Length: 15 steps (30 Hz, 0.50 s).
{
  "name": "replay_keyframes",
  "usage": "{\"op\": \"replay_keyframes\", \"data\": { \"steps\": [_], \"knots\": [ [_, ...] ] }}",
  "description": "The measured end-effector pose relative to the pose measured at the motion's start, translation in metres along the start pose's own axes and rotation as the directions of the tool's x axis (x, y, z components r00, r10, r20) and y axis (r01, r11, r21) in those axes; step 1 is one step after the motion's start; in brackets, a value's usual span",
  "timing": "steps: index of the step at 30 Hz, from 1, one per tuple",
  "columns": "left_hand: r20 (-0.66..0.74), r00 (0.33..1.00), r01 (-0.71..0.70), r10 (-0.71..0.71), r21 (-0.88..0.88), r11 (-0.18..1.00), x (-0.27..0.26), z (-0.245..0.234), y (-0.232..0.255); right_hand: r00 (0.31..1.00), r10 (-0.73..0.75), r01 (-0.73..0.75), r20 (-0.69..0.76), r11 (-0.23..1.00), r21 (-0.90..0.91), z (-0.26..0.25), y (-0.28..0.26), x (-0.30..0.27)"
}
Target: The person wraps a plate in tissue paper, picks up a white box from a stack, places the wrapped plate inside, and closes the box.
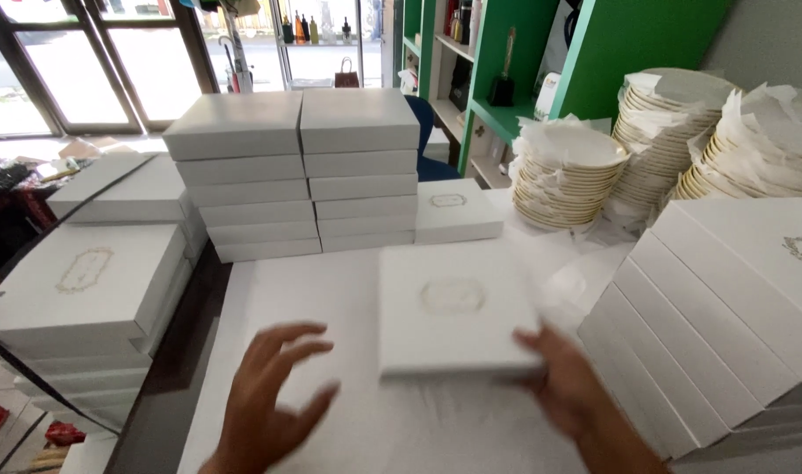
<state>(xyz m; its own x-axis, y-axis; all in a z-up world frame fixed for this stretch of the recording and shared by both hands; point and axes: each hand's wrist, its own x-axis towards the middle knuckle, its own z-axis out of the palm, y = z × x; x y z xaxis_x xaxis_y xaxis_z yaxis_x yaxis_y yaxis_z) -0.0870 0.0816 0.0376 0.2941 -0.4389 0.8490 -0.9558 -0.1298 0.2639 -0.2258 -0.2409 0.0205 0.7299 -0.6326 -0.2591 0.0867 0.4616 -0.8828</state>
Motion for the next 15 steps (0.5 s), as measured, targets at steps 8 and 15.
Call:
{"op": "replay_keyframes", "data": {
  "steps": [8,15],
  "knots": [
    [0.24,0.911,0.321,-0.335,0.093,0.942,-0.004,0.054,-0.085,0.959,-0.175,0.152,-0.222,0.981,-0.118,0.045,-0.09,0.081],
    [0.327,0.683,0.65,-0.653,0.135,0.747,-0.014,0.057,-0.099,0.952,-0.116,0.069,-0.282,0.983,-0.17,0.045,-0.113,0.188]
  ]
}}
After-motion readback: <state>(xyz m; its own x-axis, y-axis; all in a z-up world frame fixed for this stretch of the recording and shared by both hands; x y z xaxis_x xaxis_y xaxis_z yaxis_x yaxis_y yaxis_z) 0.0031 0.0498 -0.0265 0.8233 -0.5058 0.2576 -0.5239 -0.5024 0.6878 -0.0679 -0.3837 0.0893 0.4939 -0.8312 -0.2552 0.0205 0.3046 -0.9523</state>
